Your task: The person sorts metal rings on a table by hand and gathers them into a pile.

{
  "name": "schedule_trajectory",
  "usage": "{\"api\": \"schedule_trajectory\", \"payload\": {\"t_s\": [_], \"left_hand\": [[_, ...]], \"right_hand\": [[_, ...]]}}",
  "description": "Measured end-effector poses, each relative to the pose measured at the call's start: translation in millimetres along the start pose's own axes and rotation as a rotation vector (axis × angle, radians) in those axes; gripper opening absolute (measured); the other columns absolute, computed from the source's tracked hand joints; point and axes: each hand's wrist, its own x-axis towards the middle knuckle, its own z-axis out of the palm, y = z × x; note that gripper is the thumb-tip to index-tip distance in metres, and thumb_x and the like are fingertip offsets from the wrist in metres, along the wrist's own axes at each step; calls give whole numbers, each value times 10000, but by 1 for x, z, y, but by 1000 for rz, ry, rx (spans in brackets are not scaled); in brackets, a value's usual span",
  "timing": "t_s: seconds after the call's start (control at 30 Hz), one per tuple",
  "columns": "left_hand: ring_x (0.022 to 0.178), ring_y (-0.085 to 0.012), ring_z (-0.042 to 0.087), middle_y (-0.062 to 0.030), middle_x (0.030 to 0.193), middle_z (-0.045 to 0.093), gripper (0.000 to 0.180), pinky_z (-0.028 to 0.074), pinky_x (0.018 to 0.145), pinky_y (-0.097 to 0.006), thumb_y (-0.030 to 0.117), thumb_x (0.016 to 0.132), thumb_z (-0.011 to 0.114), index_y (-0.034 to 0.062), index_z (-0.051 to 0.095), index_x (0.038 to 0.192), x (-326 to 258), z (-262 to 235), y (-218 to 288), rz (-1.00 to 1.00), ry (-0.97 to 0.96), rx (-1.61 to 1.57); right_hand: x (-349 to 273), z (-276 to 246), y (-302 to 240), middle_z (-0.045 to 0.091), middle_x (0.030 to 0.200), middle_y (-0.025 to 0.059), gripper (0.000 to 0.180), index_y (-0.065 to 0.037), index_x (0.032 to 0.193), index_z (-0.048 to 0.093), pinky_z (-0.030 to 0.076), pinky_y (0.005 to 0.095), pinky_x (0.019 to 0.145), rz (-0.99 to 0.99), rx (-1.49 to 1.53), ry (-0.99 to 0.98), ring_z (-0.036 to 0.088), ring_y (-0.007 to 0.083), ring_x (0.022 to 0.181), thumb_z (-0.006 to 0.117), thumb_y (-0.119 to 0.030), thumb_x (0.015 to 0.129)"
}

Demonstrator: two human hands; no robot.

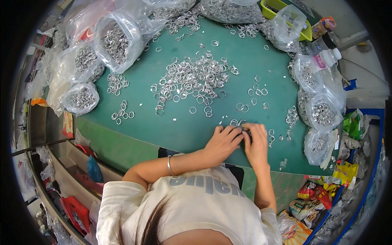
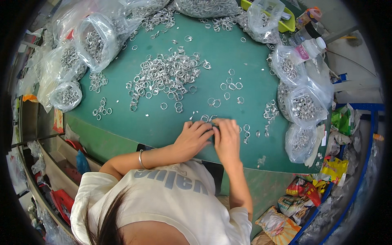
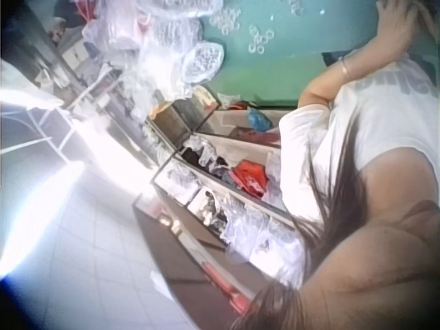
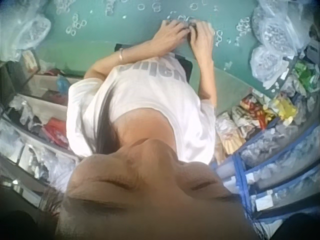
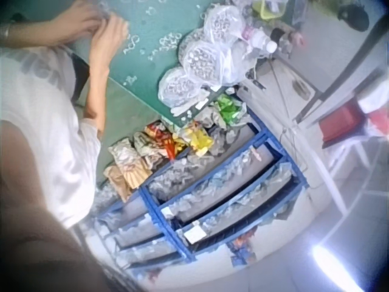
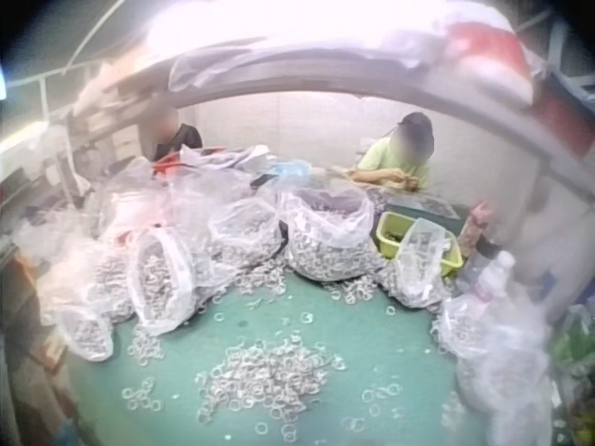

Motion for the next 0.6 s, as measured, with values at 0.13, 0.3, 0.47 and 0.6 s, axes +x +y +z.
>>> {"api": "schedule_trajectory", "payload": {"t_s": [0.13, 0.3, 0.47, 0.6], "left_hand": [[1113, -249, 460, -81, 1153, 515, 349, 341, 858, -414, 85, 745, 641, 63, 569, 1086, -7, 0, -13, 19, -110, -73], [1138, -272, 448, -86, 1142, 513, 319, 340, 894, -431, 90, 747, 667, 79, 580, 1054, -28, -21, -19, 56, 7, -33], [1117, -296, 451, -104, 1147, 505, 341, 344, 892, -426, 121, 750, 701, 80, 578, 1066, -32, -45, -27, 25, 66, -169], [1105, -306, 449, -116, 1176, 485, 380, 350, 889, -418, 122, 761, 697, 76, 562, 1113, -17, -61, -50, -252, 175, -105]], "right_hand": [[3, -10, -7, 590, 840, 107, 212, -29, 999, 604, 414, 377, 742, 101, 60, 57, 538, 282, 802, 599, 23, 793], [21, -5, -19, 565, 1040, 95, 297, -41, 1045, 600, 397, 405, 843, -182, -83, -30, 515, 298, 1004, 652, -20, 753], [21, 0, 7, 554, 1092, 91, 291, -61, 994, 610, 376, 413, 878, -192, -228, -52, 499, 306, 1056, 682, -29, 713], [39, -1, 1, 569, 1066, 112, 276, -43, 990, 613, 390, 378, 854, -95, -60, -37, 515, 285, 1029, 670, -12, 721]]}}
